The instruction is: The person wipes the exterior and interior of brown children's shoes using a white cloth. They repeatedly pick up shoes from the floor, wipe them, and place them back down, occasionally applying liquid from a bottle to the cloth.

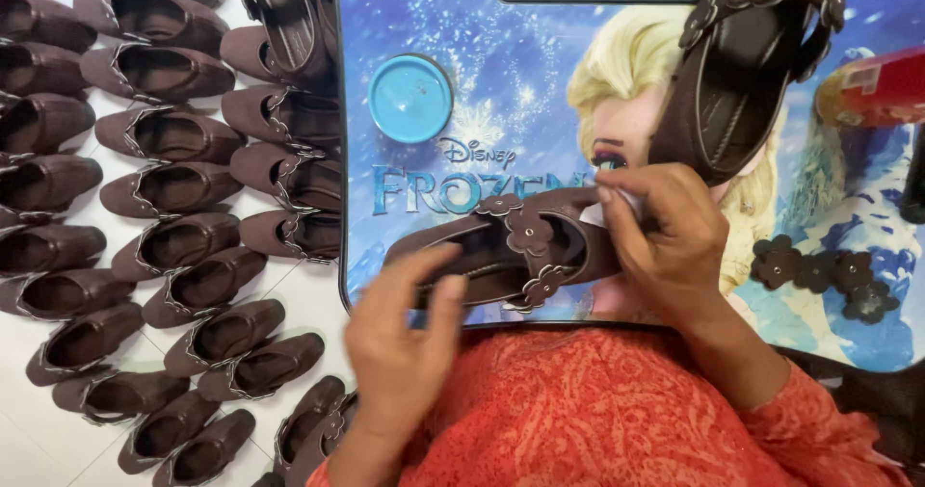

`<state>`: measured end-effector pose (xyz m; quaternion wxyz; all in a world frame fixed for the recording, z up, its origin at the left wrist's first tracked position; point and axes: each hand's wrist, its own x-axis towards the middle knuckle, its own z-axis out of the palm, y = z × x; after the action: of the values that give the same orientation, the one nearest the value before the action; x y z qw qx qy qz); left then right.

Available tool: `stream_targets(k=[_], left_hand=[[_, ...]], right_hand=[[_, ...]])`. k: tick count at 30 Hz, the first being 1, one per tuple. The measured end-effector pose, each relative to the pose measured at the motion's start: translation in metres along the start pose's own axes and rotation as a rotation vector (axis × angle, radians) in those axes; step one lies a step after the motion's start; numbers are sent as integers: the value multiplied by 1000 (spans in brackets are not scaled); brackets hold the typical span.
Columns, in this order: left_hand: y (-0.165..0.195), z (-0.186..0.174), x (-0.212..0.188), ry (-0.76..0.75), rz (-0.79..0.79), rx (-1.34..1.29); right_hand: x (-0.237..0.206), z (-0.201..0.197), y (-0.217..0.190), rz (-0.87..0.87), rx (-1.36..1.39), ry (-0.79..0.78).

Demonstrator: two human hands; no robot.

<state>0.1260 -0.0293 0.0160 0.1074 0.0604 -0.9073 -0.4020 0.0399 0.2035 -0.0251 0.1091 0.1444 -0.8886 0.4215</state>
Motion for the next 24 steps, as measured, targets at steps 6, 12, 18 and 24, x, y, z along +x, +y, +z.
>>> stream_targets(k=[6,12,18,24], left_hand=[[-43,-12,3,-203,-495,143],[-50,-7,-3,-177,-296,148],[-50,-11,-8,123,-144,-67],[-75,16,-2,241,-123,-76]], right_hand=[[-11,5,9,-82,-114,38],[-17,12,11,-14,-54,85],[6,10,-1,-289,-56,171],[25,24,-9,-363,-50,-29]])
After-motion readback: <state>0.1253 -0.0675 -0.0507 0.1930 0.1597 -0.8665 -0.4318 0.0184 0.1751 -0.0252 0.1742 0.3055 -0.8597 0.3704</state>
